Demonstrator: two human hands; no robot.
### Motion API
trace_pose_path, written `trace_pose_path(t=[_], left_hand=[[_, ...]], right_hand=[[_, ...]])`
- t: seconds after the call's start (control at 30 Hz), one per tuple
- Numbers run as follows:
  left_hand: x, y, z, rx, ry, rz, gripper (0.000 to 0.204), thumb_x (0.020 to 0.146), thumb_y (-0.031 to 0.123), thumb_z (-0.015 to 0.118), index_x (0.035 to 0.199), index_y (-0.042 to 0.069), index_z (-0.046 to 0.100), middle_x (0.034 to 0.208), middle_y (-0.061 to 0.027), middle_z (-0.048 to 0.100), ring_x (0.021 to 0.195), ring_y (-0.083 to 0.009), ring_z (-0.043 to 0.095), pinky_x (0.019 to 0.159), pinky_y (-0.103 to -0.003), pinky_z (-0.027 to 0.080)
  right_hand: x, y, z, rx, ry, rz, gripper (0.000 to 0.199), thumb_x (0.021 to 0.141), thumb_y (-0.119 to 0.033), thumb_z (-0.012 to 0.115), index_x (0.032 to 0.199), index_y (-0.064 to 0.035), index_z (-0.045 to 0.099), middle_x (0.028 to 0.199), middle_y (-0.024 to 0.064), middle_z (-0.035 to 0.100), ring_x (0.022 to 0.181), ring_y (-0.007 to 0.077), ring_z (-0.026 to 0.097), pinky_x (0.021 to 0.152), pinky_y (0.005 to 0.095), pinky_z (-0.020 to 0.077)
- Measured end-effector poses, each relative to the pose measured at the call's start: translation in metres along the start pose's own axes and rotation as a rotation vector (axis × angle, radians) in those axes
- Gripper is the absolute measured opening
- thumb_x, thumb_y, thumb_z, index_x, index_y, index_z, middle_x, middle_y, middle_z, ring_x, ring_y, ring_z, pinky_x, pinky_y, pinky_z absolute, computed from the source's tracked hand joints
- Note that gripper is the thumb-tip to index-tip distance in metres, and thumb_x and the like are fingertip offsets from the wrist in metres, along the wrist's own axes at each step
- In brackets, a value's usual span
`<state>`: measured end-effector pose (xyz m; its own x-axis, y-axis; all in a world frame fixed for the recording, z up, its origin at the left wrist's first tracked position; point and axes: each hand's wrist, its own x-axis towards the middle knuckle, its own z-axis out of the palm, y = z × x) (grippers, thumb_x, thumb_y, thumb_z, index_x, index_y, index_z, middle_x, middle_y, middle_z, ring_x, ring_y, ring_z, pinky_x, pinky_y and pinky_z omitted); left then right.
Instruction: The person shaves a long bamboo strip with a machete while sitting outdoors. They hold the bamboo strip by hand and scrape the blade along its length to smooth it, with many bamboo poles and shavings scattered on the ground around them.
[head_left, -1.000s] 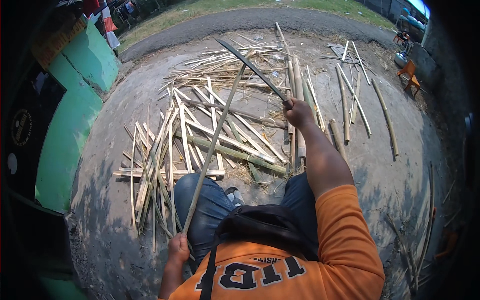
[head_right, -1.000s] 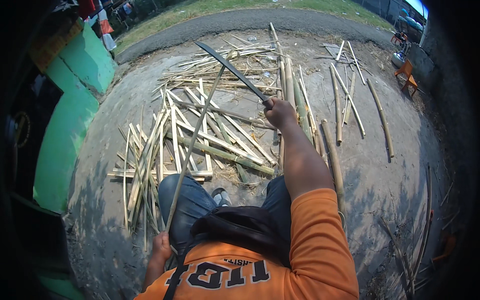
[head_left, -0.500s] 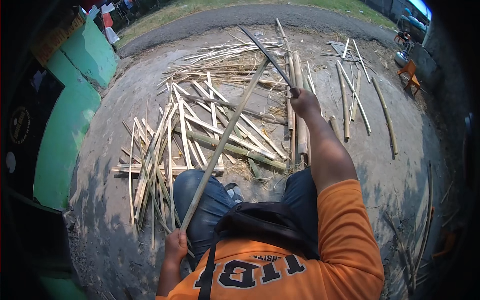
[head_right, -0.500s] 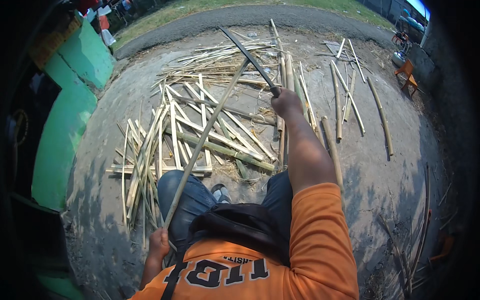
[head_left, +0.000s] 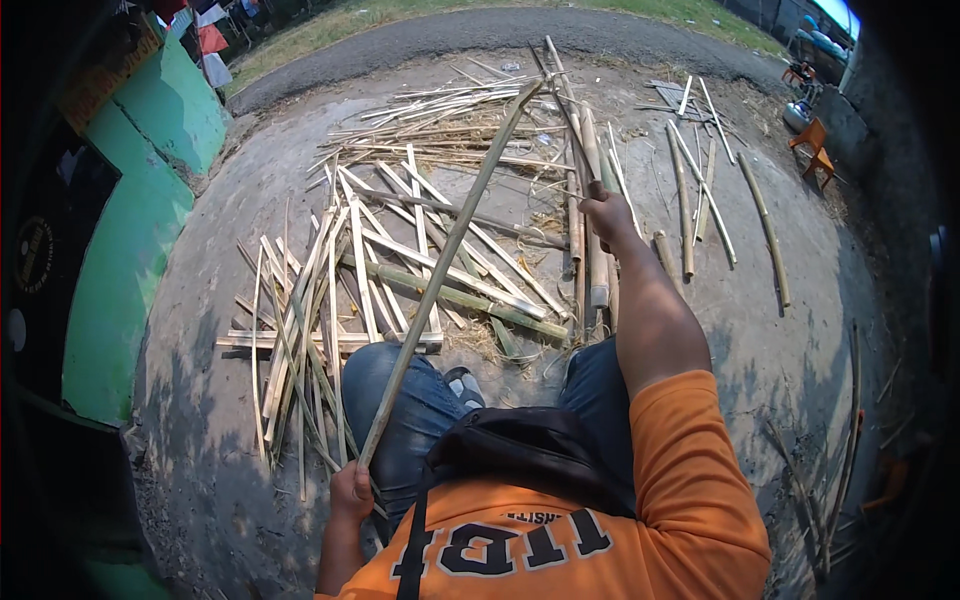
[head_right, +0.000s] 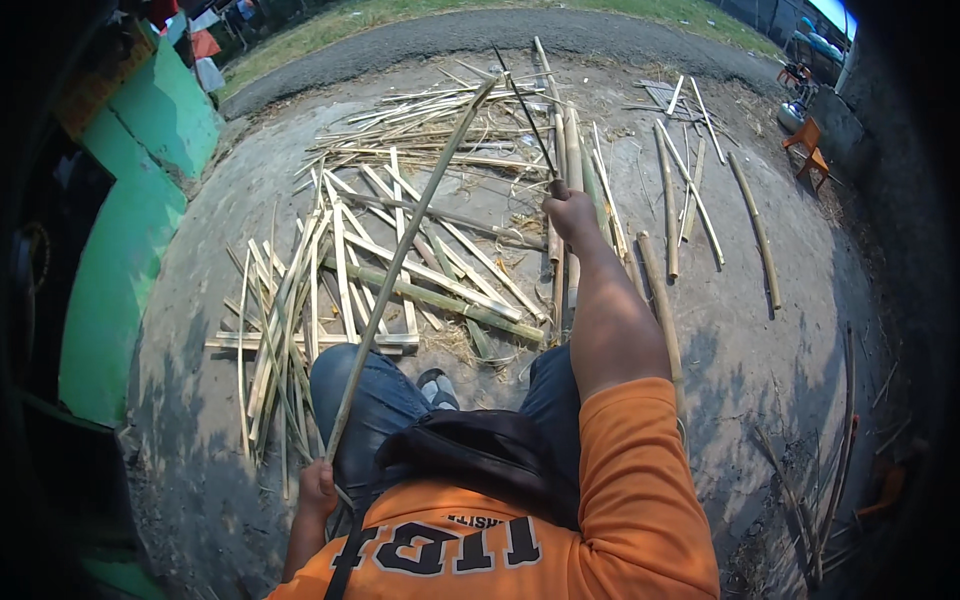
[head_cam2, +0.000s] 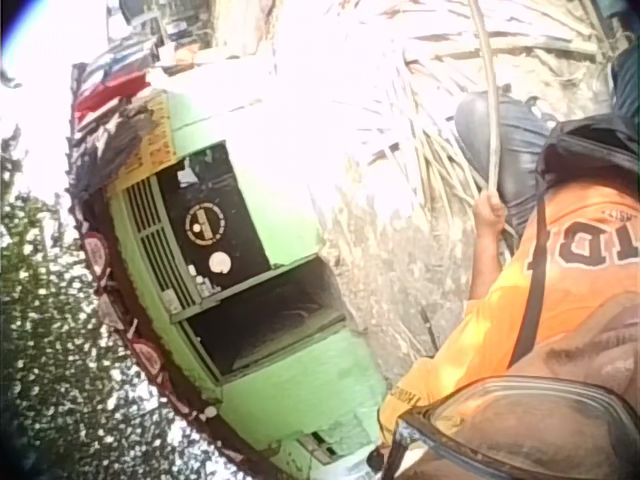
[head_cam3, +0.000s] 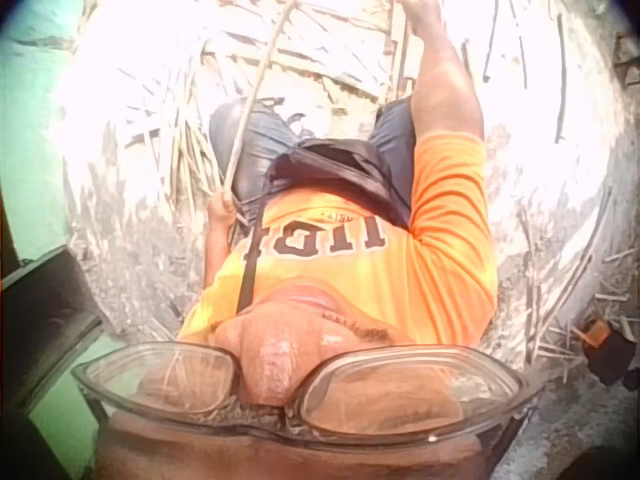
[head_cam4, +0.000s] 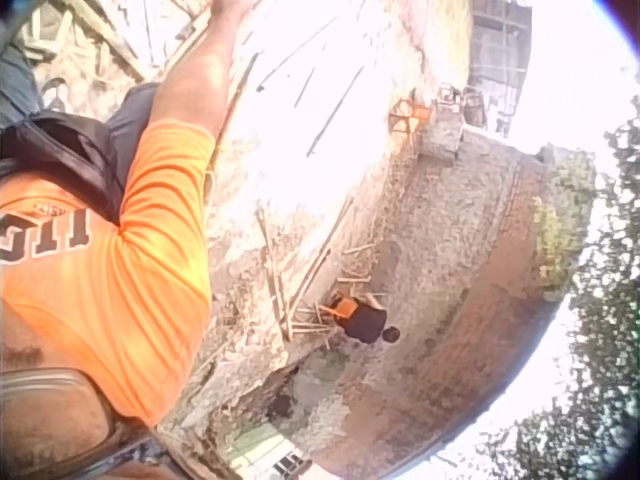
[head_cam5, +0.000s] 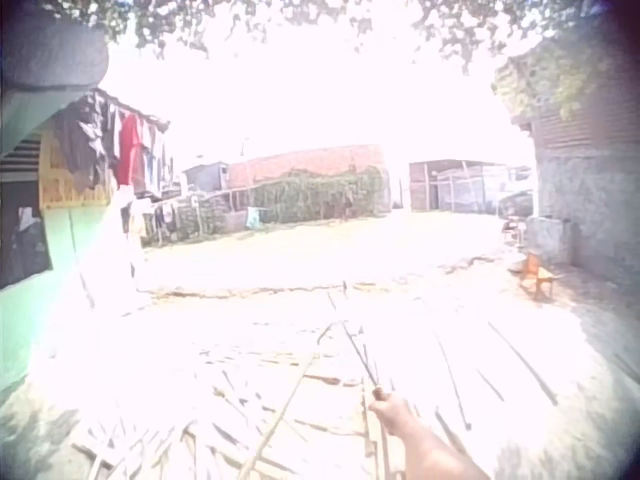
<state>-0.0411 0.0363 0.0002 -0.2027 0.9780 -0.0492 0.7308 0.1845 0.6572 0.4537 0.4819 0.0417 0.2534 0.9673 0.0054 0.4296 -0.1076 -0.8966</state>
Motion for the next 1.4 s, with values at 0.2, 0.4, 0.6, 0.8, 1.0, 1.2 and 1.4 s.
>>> trace_pose_path(t=[0.2, 0.4, 0.6, 0.8, 1.0, 1.2, 1.4], left_hand=[[-0.002, 0.0, 0.001, 0.007, 0.014, 0.002, 0.063, 0.101, 0.056, 0.04, 0.077, 0.0, 0.057, 0.059, -0.0211, 0.05, 0.059, -0.0442, 0.057, 0.056, -0.049, 0.041], [-0.002, -0.005, 0.008, -0.013, 0.038, 0.035, 0.06, 0.103, 0.051, 0.04, 0.075, -0.001, 0.055, 0.059, -0.0214, 0.049, 0.058, -0.044, 0.056, 0.056, -0.05, 0.041], [-0.002, -0.009, 0.006, 0.035, 0.027, 0.017, 0.06, 0.104, 0.05, 0.039, 0.075, -0.001, 0.054, 0.061, -0.0221, 0.05, 0.06, -0.0429, 0.056, 0.058, -0.05, 0.042], [-0.005, -0.013, 0.007, -0.002, 0.022, 0.017, 0.06, 0.104, 0.049, 0.039, 0.075, -0.001, 0.053, 0.062, -0.0219, 0.049, 0.06, -0.0426, 0.055, 0.059, -0.049, 0.042], [-0.002, -0.03, 0.01, -0.09, -0.029, 0.008, 0.059, 0.104, 0.048, 0.039, 0.076, -0.002, 0.052, 0.063, -0.0204, 0.048, 0.061, -0.0377, 0.054, 0.06, -0.047, 0.041], [-0.002, -0.057, 0.018, -0.203, -0.063, -0.042, 0.058, 0.103, 0.052, 0.039, 0.075, 0.002, 0.051, 0.063, -0.0093, 0.046, 0.059, -0.0228, 0.048, 0.056, -0.04, 0.036], [-0.002, -0.061, 0.019, -0.178, -0.072, -0.048, 0.063, 0.102, 0.054, 0.038, 0.075, -0.001, 0.051, 0.063, -0.0167, 0.047, 0.061, -0.0309, 0.052, 0.06, -0.046, 0.04]], right_hand=[[-0.019, -0.031, -0.018, 0.318, -0.042, 0.031, 0.018, 0.079, -0.02, 0.073, 0.08, -0.004, 0.064, 0.063, 0.0002, 0.055, 0.054, 0.0126, 0.051, 0.052, 0.034, 0.039], [-0.03, -0.046, -0.036, 0.124, -0.186, -0.226, 0.027, 0.082, -0.026, 0.079, 0.086, -0.0013, 0.068, 0.071, 0.001, 0.063, 0.065, 0.0165, 0.057, 0.061, 0.0347, 0.0459], [-0.041, -0.061, -0.031, -0.166, -0.154, -0.456, 0.028, 0.084, -0.028, 0.078, 0.098, -0.0047, 0.073, 0.08, 0.0096, 0.071, 0.074, 0.0204, 0.065, 0.073, 0.0372, 0.0528], [-0.059, -0.084, -0.027, -0.302, -0.219, -0.44, 0.027, 0.083, -0.028, 0.078, 0.101, -0.0079, 0.076, 0.088, 0.0139, 0.075, 0.083, 0.027, 0.073, 0.078, 0.0392, 0.0556], [-0.061, -0.086, -0.027, -0.235, -0.189, -0.451, 0.026, 0.083, -0.027, 0.077, 0.101, -0.0084, 0.076, 0.088, 0.0142, 0.075, 0.082, 0.029, 0.073, 0.077, 0.0398, 0.0556], [-0.07, -0.102, -0.027, -0.197, -0.136, -0.576, 0.023, 0.083, -0.027, 0.077, 0.094, -0.0071, 0.073, 0.078, 0.0158, 0.071, 0.073, 0.0312, 0.07, 0.069, 0.0422, 0.053], [-0.069, -0.096, -0.017, -0.087, 0.074, -0.736, 0.021, 0.085, -0.025, 0.078, 0.087, -0.0055, 0.071, 0.067, 0.0152, 0.066, 0.06, 0.0301, 0.066, 0.06, 0.0407, 0.0505]])
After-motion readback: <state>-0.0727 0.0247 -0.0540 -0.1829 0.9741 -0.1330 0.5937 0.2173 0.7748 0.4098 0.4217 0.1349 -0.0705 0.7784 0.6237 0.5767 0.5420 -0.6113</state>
